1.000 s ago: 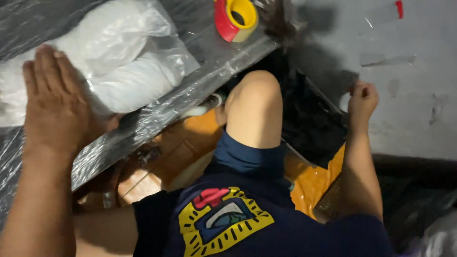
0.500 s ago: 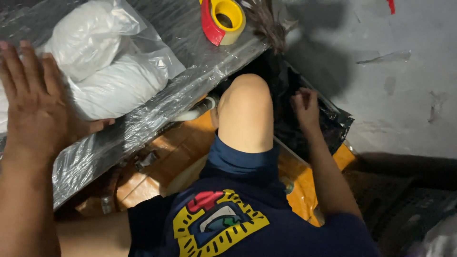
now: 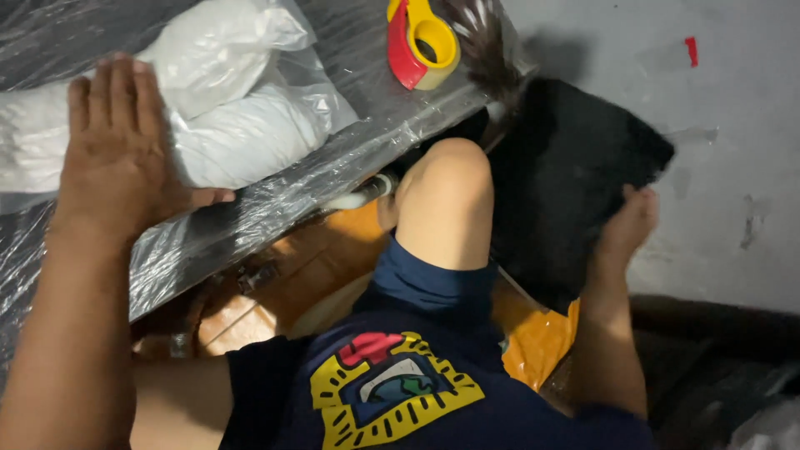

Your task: The person ties a white bubble-wrapped package, presses and smooths it on a table, and then places it into a black plastic bag. The person uses a tape dispenser to secure the package before bagging it.

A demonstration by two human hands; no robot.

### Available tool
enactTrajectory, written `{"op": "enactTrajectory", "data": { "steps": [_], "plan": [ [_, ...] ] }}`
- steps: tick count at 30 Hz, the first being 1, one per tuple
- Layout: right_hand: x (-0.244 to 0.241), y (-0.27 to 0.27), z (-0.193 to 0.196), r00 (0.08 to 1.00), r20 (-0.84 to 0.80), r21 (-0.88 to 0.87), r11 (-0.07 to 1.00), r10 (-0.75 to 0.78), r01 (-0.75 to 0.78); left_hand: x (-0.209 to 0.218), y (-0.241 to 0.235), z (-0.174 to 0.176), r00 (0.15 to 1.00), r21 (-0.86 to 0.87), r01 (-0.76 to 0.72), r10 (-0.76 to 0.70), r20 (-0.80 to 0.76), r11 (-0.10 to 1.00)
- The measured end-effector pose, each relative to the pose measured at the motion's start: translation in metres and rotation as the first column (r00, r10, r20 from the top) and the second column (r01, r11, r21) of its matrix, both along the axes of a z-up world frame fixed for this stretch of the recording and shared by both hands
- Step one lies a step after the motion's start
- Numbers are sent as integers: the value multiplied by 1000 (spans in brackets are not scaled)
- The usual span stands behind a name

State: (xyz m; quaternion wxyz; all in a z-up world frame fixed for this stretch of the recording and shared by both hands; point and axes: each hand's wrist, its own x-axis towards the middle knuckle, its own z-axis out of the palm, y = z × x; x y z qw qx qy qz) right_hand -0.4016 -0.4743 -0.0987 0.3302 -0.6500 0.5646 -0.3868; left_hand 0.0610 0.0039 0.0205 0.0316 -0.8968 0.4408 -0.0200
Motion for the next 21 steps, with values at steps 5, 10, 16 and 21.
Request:
{"op": "enactTrajectory", "data": {
  "steps": [5, 10, 16, 21],
  "plan": [
    [36, 34, 89, 978, 155, -345, 935, 138, -78, -4, 0, 6, 990, -133, 74, -88, -106, 988],
    [129, 130, 163, 824, -83, -695, 561, 561, -451, 0, 3, 8, 965, -314, -6, -76, -250, 950],
    [276, 255, 232, 173, -486, -695, -259, 856, -671, -7, 3, 64, 662, -602, -566, -125, -739, 564],
    [328, 315, 212, -50, -817, -428, -663, 574, -614, 6, 23, 78, 517, -708, -574, -488, -704, 412]
  ]
}}
